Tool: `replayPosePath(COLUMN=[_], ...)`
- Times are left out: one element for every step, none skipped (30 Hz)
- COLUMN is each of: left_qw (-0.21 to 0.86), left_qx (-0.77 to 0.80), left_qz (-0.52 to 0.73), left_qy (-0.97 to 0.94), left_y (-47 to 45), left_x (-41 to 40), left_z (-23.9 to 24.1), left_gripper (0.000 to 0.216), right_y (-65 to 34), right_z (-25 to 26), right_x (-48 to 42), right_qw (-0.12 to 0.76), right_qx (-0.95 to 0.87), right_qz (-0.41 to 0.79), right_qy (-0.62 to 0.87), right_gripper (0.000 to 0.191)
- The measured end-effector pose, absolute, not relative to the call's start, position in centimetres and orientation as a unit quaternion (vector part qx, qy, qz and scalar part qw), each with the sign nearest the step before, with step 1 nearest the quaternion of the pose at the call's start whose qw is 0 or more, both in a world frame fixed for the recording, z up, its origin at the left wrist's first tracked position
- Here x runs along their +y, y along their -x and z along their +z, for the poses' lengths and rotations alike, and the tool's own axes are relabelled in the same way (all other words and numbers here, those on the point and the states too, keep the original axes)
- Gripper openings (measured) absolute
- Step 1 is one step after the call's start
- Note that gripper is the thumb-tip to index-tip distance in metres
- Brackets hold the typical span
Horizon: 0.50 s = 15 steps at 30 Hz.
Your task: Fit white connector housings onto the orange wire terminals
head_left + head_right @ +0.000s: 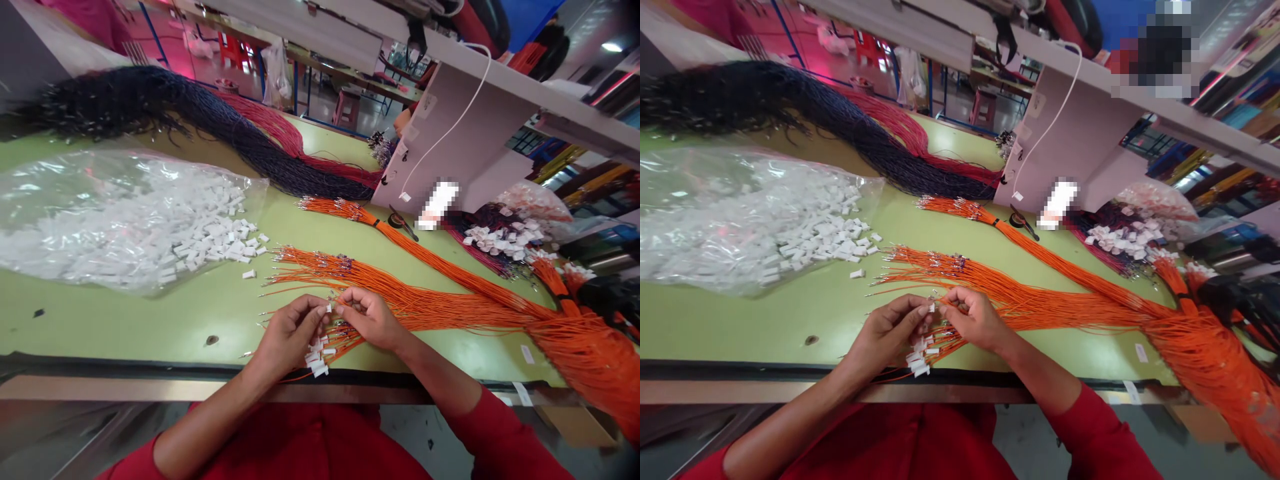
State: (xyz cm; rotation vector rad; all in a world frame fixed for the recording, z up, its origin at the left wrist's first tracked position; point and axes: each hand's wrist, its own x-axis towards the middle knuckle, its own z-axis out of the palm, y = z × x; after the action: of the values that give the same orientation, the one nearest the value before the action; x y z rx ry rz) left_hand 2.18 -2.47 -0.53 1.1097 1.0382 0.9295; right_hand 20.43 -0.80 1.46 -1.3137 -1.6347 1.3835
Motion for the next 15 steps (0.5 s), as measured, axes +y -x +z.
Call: replayPosePath(left_qw=[0.629,0.629,0.627,0.625,0.62,0.611,0.597,0.578,0.553,0.524,0.493,0.463,0.435,0.412,0.394], left_qx=[0.452,0.452,0.453,0.456,0.46,0.466,0.472,0.476,0.479,0.478,0.474,0.465,0.456,0.449,0.444], left_qz=[0.406,0.405,0.402,0.399,0.394,0.39,0.386,0.38,0.375,0.366,0.355,0.343,0.334,0.332,0.338], left_qy=[-0.485,-0.487,-0.489,-0.493,-0.498,-0.507,-0.521,-0.543,-0.569,-0.602,-0.638,-0.672,-0.701,-0.72,-0.73], left_y=[-2.2,-2.2,-2.3,-2.4,-2.4,-2.4,-2.4,-2.3,-2.1,-1.9,-1.6,-1.3,-1.0,-0.8,-0.6], left_x=[-2.4,-2.4,-2.4,-2.4,-2.4,-2.4,-2.4,-2.4,-2.5,-2.5,-2.6,-2.7,-2.7,-2.8,-2.8], left_z=[-0.6,-0.7,-0.7,-0.8,-0.9,-1.0,-1.0,-0.9,-0.8,-0.7,-0.5,-0.3,-0.2,-0.1,0.0], left_gripper=[0.032,0.031,0.031,0.031,0.031,0.031,0.031,0.03,0.028,0.027,0.025,0.024,0.023,0.023,0.022], right_y=[-20.5,-20.5,-20.5,-20.4,-20.4,-20.3,-20.3,-20.3,-20.3,-20.4,-20.4,-20.5,-20.5,-20.6,-20.6], right_z=[1.5,1.5,1.5,1.5,1.5,1.5,1.5,1.5,1.5,1.5,1.4,1.4,1.3,1.1,1.0], right_x=[-0.7,-0.7,-0.7,-0.8,-0.8,-0.8,-0.8,-0.8,-0.7,-0.6,-0.5,-0.4,-0.4,-0.3,-0.3], right_qw=[0.303,0.3,0.299,0.298,0.297,0.296,0.297,0.303,0.315,0.333,0.353,0.372,0.384,0.389,0.385], right_qx=[-0.62,-0.624,-0.627,-0.629,-0.628,-0.627,-0.628,-0.634,-0.647,-0.664,-0.681,-0.691,-0.695,-0.69,-0.679], right_qz=[0.523,0.519,0.515,0.514,0.516,0.52,0.521,0.513,0.497,0.471,0.442,0.416,0.403,0.406,0.424], right_qy=[0.5,0.502,0.502,0.502,0.501,0.499,0.496,0.492,0.485,0.476,0.466,0.458,0.455,0.456,0.459], right_gripper=[0.019,0.021,0.022,0.024,0.026,0.027,0.028,0.029,0.028,0.027,0.025,0.023,0.022,0.022,0.023])
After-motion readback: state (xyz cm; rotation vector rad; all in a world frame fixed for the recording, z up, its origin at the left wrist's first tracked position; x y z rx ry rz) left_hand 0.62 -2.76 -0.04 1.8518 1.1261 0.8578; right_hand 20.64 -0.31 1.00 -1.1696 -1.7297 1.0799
